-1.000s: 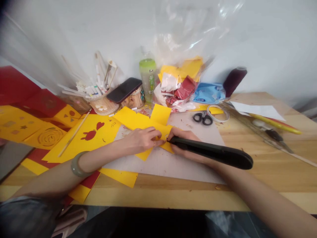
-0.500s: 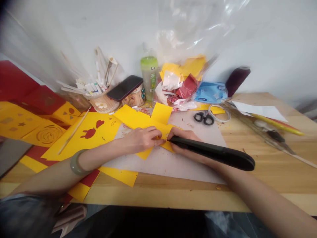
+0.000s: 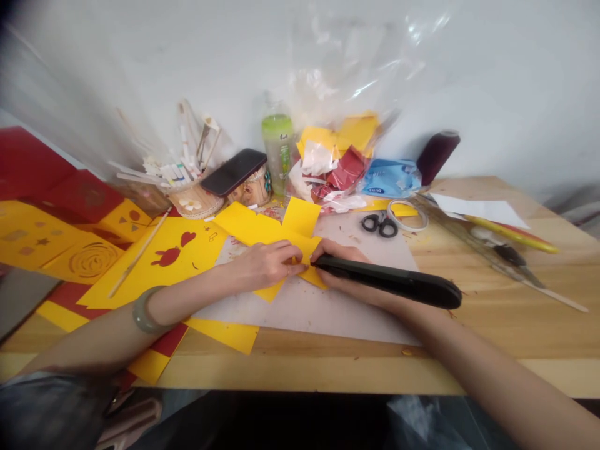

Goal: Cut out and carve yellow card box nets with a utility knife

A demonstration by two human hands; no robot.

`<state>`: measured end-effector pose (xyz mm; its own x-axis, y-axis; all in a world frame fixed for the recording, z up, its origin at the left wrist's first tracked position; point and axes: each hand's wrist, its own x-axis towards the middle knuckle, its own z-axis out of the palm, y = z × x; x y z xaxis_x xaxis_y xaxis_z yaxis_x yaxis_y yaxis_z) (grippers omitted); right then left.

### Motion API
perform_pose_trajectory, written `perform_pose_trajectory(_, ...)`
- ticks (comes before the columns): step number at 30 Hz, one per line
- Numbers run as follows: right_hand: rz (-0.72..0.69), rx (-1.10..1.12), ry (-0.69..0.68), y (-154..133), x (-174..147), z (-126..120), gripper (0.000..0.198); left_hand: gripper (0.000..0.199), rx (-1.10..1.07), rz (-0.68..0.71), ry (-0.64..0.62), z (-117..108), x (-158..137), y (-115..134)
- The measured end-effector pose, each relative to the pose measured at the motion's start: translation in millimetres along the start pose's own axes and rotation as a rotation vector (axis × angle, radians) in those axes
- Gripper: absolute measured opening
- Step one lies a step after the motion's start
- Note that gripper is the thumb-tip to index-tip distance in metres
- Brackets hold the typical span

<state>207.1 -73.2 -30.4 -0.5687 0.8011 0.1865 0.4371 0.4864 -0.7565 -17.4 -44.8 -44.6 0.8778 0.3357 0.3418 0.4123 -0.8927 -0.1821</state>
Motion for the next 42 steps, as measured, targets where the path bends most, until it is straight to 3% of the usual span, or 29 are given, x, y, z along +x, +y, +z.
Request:
perform_pose_trajectory(29,0.12,-0.035,0.011,-10.3,2.5,1.6,0.009,0.02,-0.116,-0.092,-0.045,-3.8,2.7,1.9)
perform_pose_trajectory(35,0.073,-0.03,0.017,-8.3,2.5,1.6,0.008,0.019,-0.075,-0.025,-0.018,0.0,0.3,-0.2)
perform_pose_trajectory(42,0.045,-0.05,0.019,-6.3,1.7,1.5,0.007,0.02,-0.11,-0.056,-0.029,-0.3,-0.3,-0.5)
